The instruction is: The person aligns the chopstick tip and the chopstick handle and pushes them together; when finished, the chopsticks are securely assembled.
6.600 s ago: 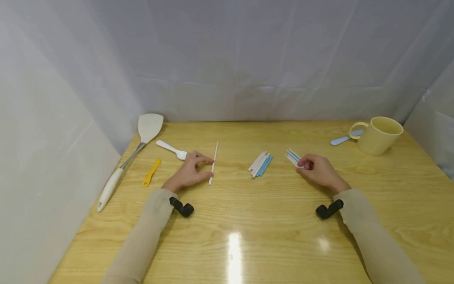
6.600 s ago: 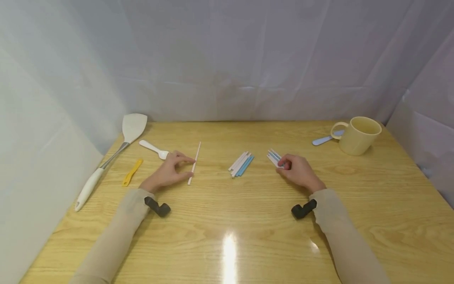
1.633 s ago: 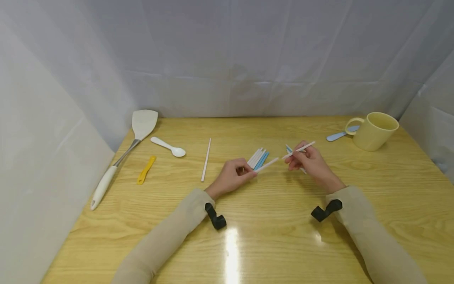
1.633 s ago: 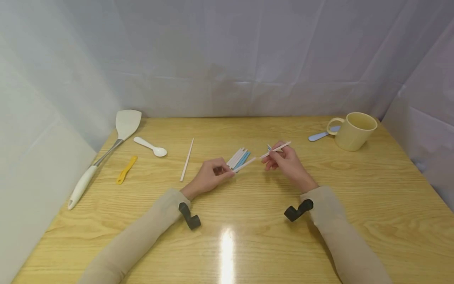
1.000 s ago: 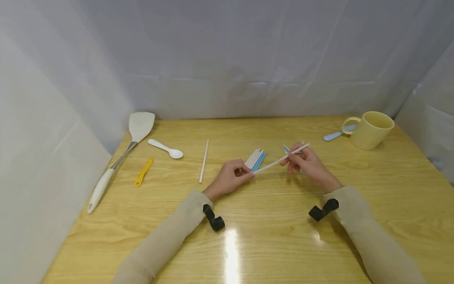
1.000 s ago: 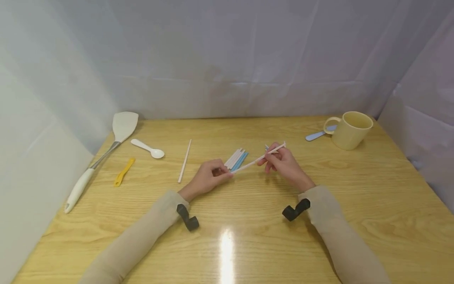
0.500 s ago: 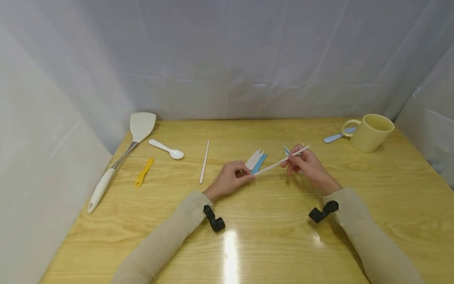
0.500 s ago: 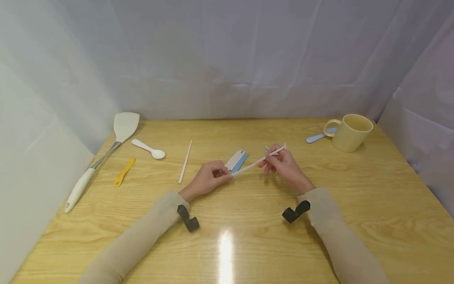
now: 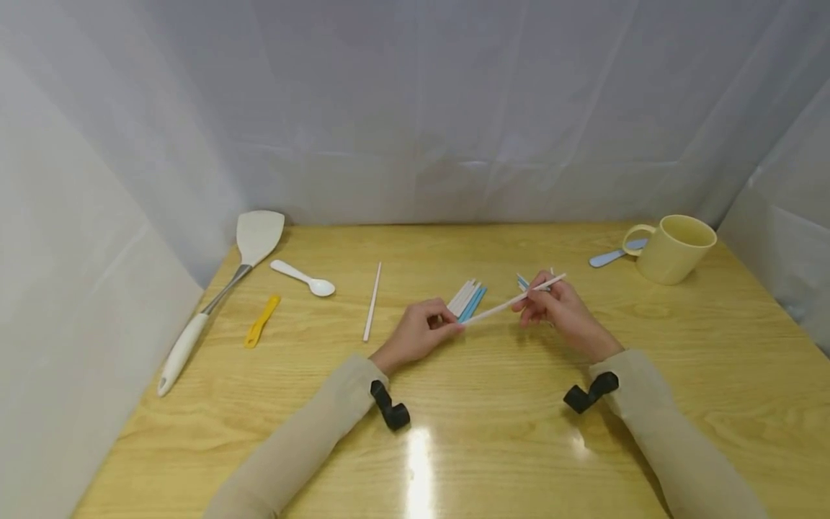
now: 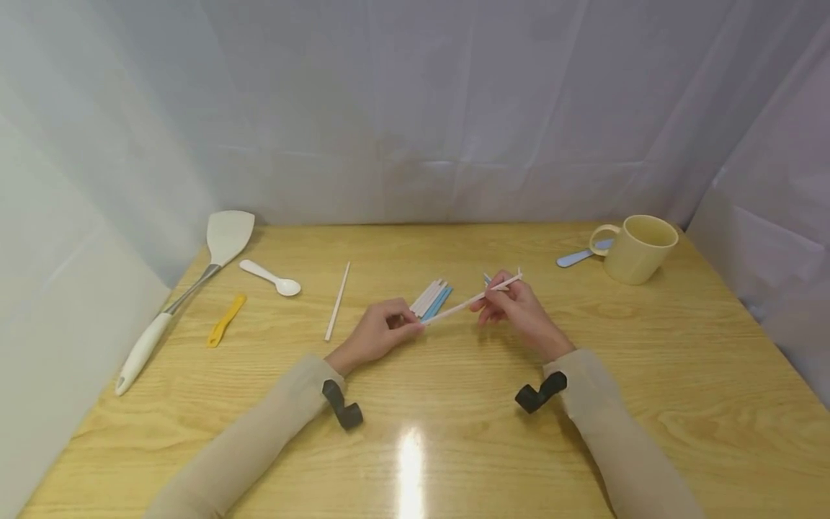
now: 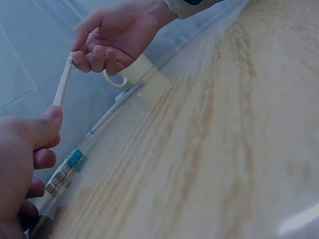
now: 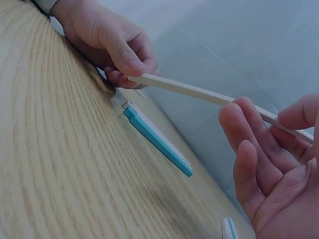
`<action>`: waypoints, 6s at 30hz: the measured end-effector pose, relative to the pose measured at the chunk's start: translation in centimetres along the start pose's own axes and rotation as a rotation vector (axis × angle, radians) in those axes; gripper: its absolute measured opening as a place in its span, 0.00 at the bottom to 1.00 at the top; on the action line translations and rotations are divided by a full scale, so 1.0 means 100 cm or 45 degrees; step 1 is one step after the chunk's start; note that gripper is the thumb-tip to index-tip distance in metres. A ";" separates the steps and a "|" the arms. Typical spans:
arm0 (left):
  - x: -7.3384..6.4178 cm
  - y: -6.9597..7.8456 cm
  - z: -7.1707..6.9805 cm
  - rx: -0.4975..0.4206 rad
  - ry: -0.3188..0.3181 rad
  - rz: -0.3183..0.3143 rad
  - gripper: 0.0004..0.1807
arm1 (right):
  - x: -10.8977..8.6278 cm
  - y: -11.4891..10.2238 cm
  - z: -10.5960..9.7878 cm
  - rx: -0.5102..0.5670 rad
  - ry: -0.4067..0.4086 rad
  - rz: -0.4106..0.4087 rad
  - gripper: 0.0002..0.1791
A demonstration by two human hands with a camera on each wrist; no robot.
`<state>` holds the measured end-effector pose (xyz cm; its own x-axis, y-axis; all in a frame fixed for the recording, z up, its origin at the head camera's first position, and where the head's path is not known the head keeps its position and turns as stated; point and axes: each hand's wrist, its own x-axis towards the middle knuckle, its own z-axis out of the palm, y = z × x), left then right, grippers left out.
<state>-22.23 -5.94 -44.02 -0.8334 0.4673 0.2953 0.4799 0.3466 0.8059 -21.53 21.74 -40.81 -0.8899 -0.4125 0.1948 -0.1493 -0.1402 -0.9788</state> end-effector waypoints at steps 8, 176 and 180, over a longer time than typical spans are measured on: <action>0.003 -0.001 -0.001 -0.026 0.053 -0.047 0.05 | 0.001 0.000 0.001 0.096 -0.011 0.019 0.09; -0.034 -0.004 -0.128 0.730 -0.409 -0.253 0.28 | -0.010 0.019 -0.060 -1.357 0.235 0.148 0.11; -0.034 -0.005 -0.129 0.704 -0.424 -0.241 0.29 | -0.010 0.018 -0.058 -1.363 0.249 0.173 0.11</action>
<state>-23.20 -18.19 -38.74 -0.8305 0.5525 -0.0709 0.4773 0.7714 0.4210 -23.43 27.14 -43.11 -0.9662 -0.2020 0.1603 -0.2575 0.7892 -0.5575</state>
